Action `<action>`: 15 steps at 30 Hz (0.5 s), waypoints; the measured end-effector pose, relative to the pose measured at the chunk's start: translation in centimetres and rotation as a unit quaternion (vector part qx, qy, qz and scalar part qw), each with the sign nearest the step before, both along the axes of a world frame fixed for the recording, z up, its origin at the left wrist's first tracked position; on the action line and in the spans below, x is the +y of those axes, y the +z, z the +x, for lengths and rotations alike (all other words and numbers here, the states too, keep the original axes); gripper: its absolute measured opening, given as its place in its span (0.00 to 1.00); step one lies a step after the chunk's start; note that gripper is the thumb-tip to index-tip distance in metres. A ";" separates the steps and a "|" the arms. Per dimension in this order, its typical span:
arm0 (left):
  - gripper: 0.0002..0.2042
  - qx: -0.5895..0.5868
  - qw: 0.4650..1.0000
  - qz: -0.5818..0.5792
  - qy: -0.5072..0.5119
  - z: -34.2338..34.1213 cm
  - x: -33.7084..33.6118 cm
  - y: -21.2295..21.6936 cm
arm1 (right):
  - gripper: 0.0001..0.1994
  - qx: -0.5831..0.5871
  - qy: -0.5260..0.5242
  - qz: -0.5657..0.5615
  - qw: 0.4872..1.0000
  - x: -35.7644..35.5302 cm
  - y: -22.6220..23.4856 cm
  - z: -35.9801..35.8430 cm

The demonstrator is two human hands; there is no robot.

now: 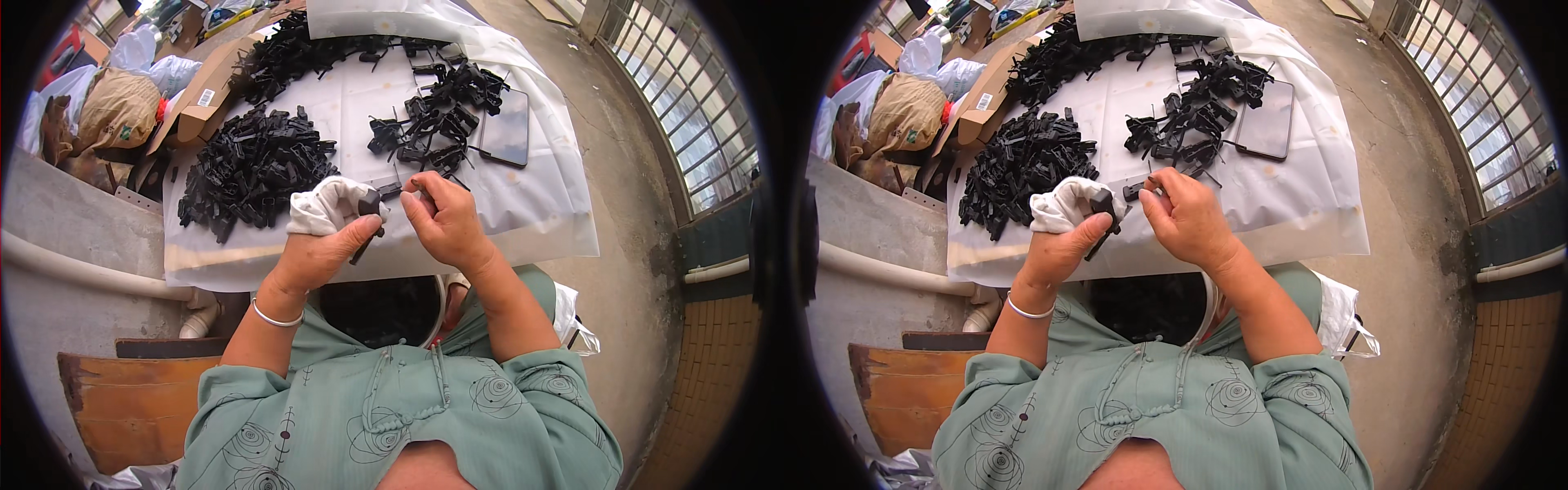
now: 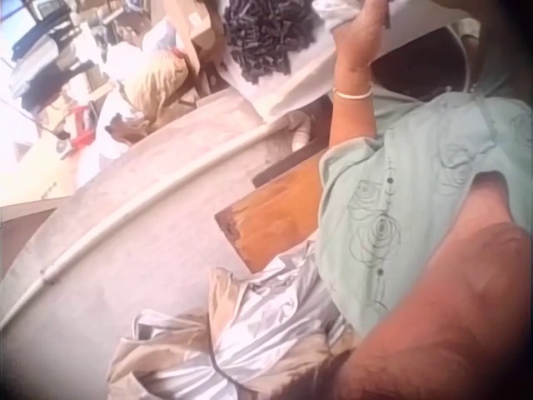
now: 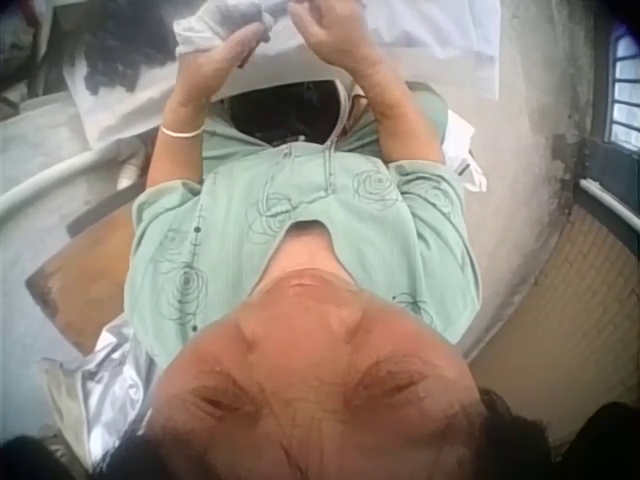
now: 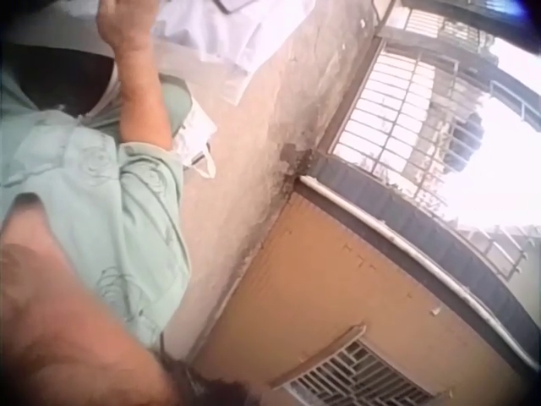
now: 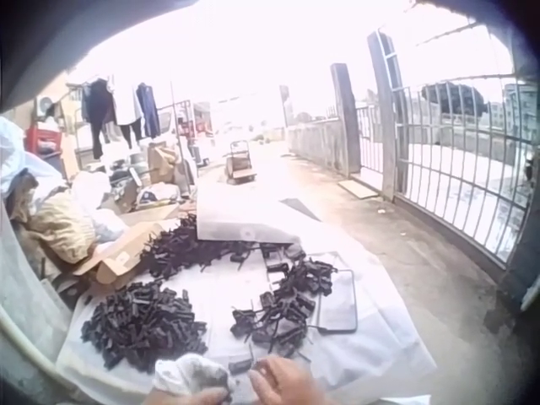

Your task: Cleaning and inspecting small black plastic components using a white cloth on a production table.

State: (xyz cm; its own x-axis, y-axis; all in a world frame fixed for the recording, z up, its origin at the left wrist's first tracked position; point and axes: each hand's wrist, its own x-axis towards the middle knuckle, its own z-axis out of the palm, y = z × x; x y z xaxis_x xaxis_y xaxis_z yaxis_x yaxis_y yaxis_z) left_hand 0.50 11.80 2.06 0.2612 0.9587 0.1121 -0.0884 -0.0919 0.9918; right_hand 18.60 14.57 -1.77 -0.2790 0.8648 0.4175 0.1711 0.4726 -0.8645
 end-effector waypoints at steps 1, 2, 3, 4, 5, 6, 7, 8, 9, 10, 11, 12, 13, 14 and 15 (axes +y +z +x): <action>0.12 -0.023 0.999 -0.016 0.041 -0.2 0.4 -0.5 | 0.06 0.009 -0.047 0.053 0.997 -0.3 0.5 0.0; 0.12 -0.024 0.995 -0.060 0.069 -0.5 0.5 -0.8 | 0.10 0.049 0.005 0.042 0.998 -0.8 0.7 -0.3; 0.12 -0.024 0.996 -0.060 0.069 -0.4 0.6 -1.3 | 0.10 0.049 0.005 0.042 0.998 -1.2 0.6 -0.8; 0.12 -0.051 0.994 -0.064 0.079 -0.3 0.5 -2.0 | 0.11 0.042 0.033 0.143 0.988 -1.6 0.6 -1.6; 0.12 -0.079 0.991 -0.067 0.089 0.0 0.5 -2.3 | 0.12 0.034 0.060 0.242 0.968 -1.7 0.5 -2.1; 0.12 -0.072 0.993 -0.043 0.087 0.7 0.5 -2.2 | 0.12 0.034 0.059 0.241 0.968 -1.7 0.1 -2.3; 0.12 -0.072 0.993 -0.045 0.085 0.9 0.6 -2.5 | 0.12 0.009 0.042 0.278 0.960 -1.5 -0.4 -2.5; 0.12 -0.066 0.994 -0.045 0.078 1.0 0.7 -3.1 | 0.13 -0.017 0.025 0.314 0.949 -1.4 -0.8 -2.5; 0.12 -0.060 0.995 -0.042 0.073 1.0 0.8 -3.4 | 0.13 -0.017 0.026 0.314 0.949 -1.4 -0.7 -2.4; 0.12 -0.077 0.992 -0.066 0.076 1.0 0.6 -3.1 | 0.12 0.004 0.004 0.275 0.961 -1.5 -0.4 -2.4; 0.12 -0.077 0.992 -0.066 0.075 1.2 0.6 -3.5 | 0.11 0.025 -0.019 0.235 0.971 -1.5 -0.2 -2.3; 0.12 -0.069 0.990 -0.031 0.118 1.5 0.6 -4.1 | 0.11 0.025 -0.019 0.235 0.972 -1.7 0.0 -2.3; 0.12 -0.060 0.985 0.004 0.160 1.7 0.6 -4.4 | 0.11 0.027 0.004 0.240 0.970 -1.8 0.1 -2.3; 0.12 -0.061 0.985 0.004 0.159 1.7 0.5 -4.4 | 0.10 0.030 0.026 0.245 0.969 -1.9 0.2 -2.4; 0.11 -0.052 0.989 0.001 0.138 1.8 0.4 -4.4 | 0.10 0.029 0.025 0.243 0.969 -1.9 0.2 -2.4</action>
